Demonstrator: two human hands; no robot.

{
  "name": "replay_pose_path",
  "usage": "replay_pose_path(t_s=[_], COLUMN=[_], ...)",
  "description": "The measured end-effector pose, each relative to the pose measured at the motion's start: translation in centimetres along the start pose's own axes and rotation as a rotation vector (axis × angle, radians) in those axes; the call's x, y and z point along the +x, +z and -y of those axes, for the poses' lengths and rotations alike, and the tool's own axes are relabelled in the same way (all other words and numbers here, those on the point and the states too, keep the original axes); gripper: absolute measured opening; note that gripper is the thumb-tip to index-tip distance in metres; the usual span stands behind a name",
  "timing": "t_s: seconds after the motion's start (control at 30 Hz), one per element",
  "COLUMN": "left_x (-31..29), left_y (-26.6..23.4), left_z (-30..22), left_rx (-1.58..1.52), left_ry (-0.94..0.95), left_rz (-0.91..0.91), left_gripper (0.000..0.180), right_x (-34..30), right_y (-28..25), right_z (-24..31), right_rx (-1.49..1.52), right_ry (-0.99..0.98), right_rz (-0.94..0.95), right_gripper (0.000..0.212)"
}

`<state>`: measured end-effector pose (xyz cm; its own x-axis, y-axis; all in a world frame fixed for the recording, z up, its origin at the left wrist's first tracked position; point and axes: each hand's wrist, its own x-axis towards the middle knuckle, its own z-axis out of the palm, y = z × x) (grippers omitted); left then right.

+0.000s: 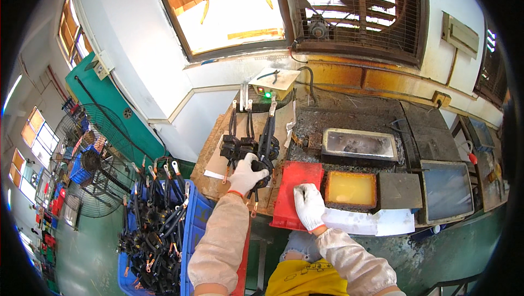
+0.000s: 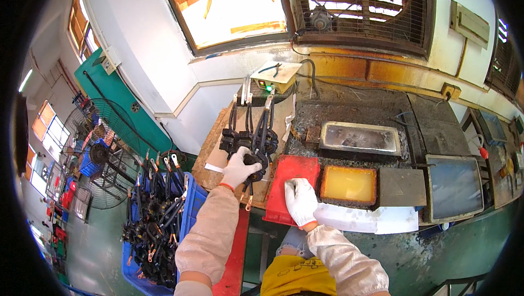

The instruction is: The person puts on gloves, picks up electrical wire assemblies from a crate one at a time, dips the terminals into a flux tray and a molten solder pot, and places the soldered assemblies onto the workbench.

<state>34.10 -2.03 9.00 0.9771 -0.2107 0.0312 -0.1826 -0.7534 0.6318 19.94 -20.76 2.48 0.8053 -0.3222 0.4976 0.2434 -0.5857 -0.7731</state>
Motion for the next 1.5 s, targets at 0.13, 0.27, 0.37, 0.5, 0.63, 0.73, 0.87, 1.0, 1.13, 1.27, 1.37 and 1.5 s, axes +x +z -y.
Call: replay_pose_path(t_s=[0.13, 0.27, 0.37, 0.5, 0.63, 0.73, 0.87, 1.0, 1.13, 1.27, 1.37, 1.5], left_x=[1.3, 3.3, 4.5, 4.6, 4.9, 4.6, 2.2, -2.4, -9.1, -15.9, -21.1, -25.7], left_y=[3.6, 5.9, 8.2, 9.7, 8.7, 7.1, 5.6, 3.5, 1.2, -4.2, -7.2, -11.9], left_z=[1.2, 1.0, 1.2, 2.5, 1.8, 1.8, 2.7, 5.6, 10.5, 10.9, 14.5, 16.4], left_rx=[0.104, 0.123, 0.105, 0.071, 0.057, 0.055, 0.065, -0.037, -0.110, -0.264, -0.101, 0.341], left_ry=[-0.055, -0.045, 0.036, 0.028, -0.025, -0.043, -0.062, -0.138, -0.069, -0.203, -0.141, -0.085], left_rz=[0.061, 0.107, 0.040, -0.014, 0.092, 0.230, 0.160, -0.004, -0.035, -0.118, -0.345, -0.581], left_gripper=[0.061, 0.057, 0.053, 0.055, 0.073, 0.097, 0.113, 0.108, 0.102, 0.076, 0.045, 0.034], right_x=[-0.2, -0.4, -0.4, 0.1, 0.1, -0.1, -0.1, -0.7, -0.5, -0.1, -0.3, -0.4], right_y=[-0.2, 0.1, 0.1, -0.1, -0.1, -0.1, -0.2, 0.5, 0.3, 0.1, 1.1, 1.1], right_z=[0.5, 0.9, 0.8, 1.3, 0.8, 0.6, 0.9, 0.8, 0.8, 0.0, -0.9, -1.4], right_rx=[0.001, -0.029, -0.031, -0.035, -0.027, -0.060, -0.040, -0.074, -0.043, -0.063, -0.071, -0.013], right_ry=[0.018, 0.074, 0.067, 0.038, 0.026, 0.019, 0.051, 0.030, 0.022, 0.031, 0.009, 0.033], right_rz=[0.033, 0.069, 0.054, 0.078, 0.093, 0.083, 0.121, 0.078, 0.052, 0.046, 0.055, 0.061], right_gripper=[0.013, 0.014, 0.012, 0.011, 0.011, 0.011, 0.013, 0.017, 0.017, 0.016, 0.015, 0.015])
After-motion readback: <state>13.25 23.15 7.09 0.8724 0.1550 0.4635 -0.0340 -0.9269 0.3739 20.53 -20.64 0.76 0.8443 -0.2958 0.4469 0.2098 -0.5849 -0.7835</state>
